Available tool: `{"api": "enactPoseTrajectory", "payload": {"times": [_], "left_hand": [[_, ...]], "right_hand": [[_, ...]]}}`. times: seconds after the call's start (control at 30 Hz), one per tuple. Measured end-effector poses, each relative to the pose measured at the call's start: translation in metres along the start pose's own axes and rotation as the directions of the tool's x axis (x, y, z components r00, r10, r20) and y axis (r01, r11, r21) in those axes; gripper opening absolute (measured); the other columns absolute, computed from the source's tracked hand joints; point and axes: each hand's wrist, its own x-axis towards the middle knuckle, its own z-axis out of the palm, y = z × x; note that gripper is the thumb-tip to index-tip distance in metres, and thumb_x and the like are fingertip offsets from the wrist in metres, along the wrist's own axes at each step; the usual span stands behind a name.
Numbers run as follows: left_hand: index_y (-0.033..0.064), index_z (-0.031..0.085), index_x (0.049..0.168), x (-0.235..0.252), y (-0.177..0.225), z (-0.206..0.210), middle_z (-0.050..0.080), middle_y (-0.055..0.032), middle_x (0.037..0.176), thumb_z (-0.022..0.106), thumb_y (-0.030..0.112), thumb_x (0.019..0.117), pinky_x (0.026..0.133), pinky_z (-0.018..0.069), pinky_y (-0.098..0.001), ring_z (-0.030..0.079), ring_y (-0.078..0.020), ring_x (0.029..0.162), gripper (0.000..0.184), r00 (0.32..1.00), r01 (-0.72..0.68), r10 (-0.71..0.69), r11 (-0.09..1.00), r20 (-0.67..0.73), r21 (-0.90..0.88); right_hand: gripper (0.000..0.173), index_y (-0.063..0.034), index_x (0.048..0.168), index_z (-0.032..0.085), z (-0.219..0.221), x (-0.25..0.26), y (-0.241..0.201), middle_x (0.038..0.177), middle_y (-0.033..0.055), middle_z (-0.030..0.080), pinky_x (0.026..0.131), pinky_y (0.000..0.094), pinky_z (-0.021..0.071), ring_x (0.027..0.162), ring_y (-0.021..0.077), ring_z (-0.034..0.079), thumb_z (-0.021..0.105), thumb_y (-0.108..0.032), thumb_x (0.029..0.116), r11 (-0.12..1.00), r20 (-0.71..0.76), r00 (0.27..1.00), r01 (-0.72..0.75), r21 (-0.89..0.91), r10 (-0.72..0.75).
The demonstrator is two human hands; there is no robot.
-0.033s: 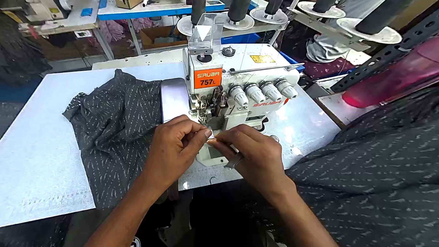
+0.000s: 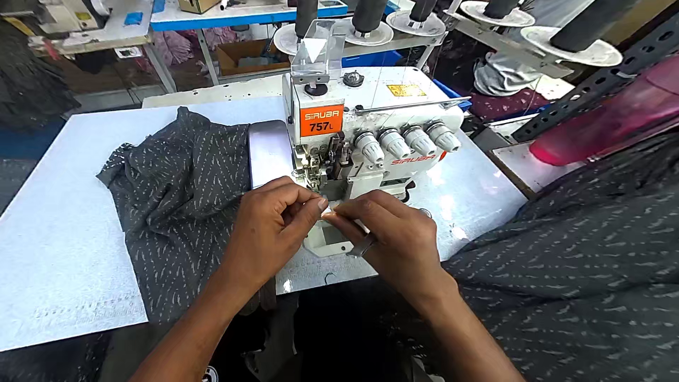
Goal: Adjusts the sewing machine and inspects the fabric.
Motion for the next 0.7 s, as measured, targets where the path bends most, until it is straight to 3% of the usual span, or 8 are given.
{"api": "enactPoseTrajectory", "payload": {"times": [0.17, 0.33, 0.4, 0.47, 0.5, 0.57, 0.6, 0.7], "left_hand": [[0.0122, 0.076, 0.09, 0.016, -0.012, 0.006, 0.06, 0.0064, 0.076, 0.068, 0.023, 0.0977, 0.049, 0.0424, -0.014, 0.053, -0.0001, 0.059, 0.016, 1.0, 0.013, -0.012, 1.0, 0.029, -0.013], [0.0145, 0.077, 0.089, 0.023, -0.015, 0.007, 0.06, 0.0067, 0.072, 0.067, 0.025, 0.0982, 0.049, 0.0428, -0.0166, 0.054, -0.0024, 0.058, 0.017, 0.996, 0.072, -0.072, 0.997, 0.047, -0.014], [0.0148, 0.077, 0.09, 0.023, -0.014, 0.007, 0.063, 0.0064, 0.071, 0.067, 0.025, 0.0985, 0.049, 0.0446, -0.0178, 0.056, -0.0034, 0.058, 0.016, 0.992, 0.105, -0.103, 0.994, 0.07, -0.024], [0.0141, 0.077, 0.091, 0.025, -0.014, 0.006, 0.066, 0.0053, 0.072, 0.068, 0.023, 0.0986, 0.049, 0.0477, -0.019, 0.058, -0.0046, 0.058, 0.015, 0.986, 0.141, -0.136, 0.989, 0.093, -0.052], [0.0137, 0.077, 0.092, 0.026, -0.014, 0.005, 0.067, 0.0046, 0.073, 0.068, 0.023, 0.0985, 0.05, 0.0486, -0.0198, 0.059, -0.0056, 0.058, 0.014, 0.983, 0.161, -0.153, 0.985, 0.102, -0.068], [0.0114, 0.077, 0.093, 0.028, -0.015, 0.005, 0.068, 0.0018, 0.075, 0.068, 0.021, 0.0986, 0.049, 0.0493, -0.0212, 0.059, -0.008, 0.057, 0.014, 0.976, 0.2, -0.187, 0.972, 0.115, -0.124], [0.0101, 0.076, 0.093, 0.028, -0.015, 0.005, 0.068, 0.0004, 0.074, 0.068, 0.02, 0.0985, 0.047, 0.0481, -0.0214, 0.058, -0.0085, 0.055, 0.014, 0.972, 0.218, -0.201, 0.963, 0.12, -0.156], [0.009, 0.076, 0.093, 0.029, -0.013, 0.005, 0.065, -0.0003, 0.069, 0.068, 0.019, 0.0987, 0.043, 0.0414, -0.0201, 0.051, -0.0077, 0.049, 0.014, 0.963, 0.259, -0.238, 0.945, 0.123, -0.198]], "right_hand": [[0.01, -0.0068, 0.095, 0.076, 0.005, -0.001, 0.011, 0.087, 0.0037, 0.069, 0.063, 0.0234, 0.0545, 0.076, 0.0105, 0.067, 0.075, -0.017, 0.0944, 0.998, -0.044, 0.999, -0.031, -0.052, 0.029], [0.022, -0.0001, 0.107, 0.074, 0.006, -0.011, 0.011, 0.104, 0.0075, 0.072, 0.058, 0.018, 0.048, 0.068, 0.0037, 0.057, 0.08, -0.012, 0.0891, 0.966, -0.192, 0.965, -0.134, 0.223, 0.178], [0.019, -0.0012, 0.11, 0.071, 0.002, -0.022, 0.011, 0.101, 0.0048, 0.073, 0.056, 0.0195, 0.0494, 0.066, 0.0045, 0.06, 0.073, -0.013, 0.0954, 0.911, -0.236, 0.919, -0.223, 0.347, 0.315], [0.02, -0.0125, 0.107, 0.068, -0.008, -0.032, 0.009, 0.09, -0.0048, 0.07, 0.055, 0.0184, 0.05, 0.064, 0.0022, 0.059, 0.054, -0.027, 0.1079, 0.809, -0.226, 0.84, -0.348, 0.473, 0.493], [0.03, -0.0182, 0.102, 0.068, -0.012, -0.036, 0.009, 0.086, -0.0079, 0.067, 0.058, 0.0198, 0.0516, 0.064, 0.0024, 0.058, 0.045, -0.036, 0.1105, 0.752, -0.222, 0.797, -0.379, 0.54, 0.562], [0.045, -0.0222, 0.091, 0.066, -0.022, -0.042, 0.011, 0.095, -0.0077, 0.067, 0.085, 0.0341, 0.0594, 0.091, 0.0109, 0.067, 0.035, -0.048, 0.1107, 0.703, -0.226, 0.774, -0.358, 0.615, 0.592], [0.051, -0.0236, 0.087, 0.063, -0.026, -0.044, 0.011, 0.095, -0.0081, 0.065, 0.09, 0.0352, 0.0568, 0.097, 0.0122, 0.066, 0.029, -0.055, 0.1098, 0.716, -0.244, 0.777, -0.344, 0.608, 0.581], [0.064, -0.0246, 0.081, 0.06, -0.025, -0.038, 0.002, 0.076, -0.011, 0.057, 0.056, 0.0183, 0.0466, 0.064, 0.0022, 0.055, 0.022, -0.072, 0.1023, 0.678, -0.274, 0.757, -0.287, 0.677, 0.594]]}}
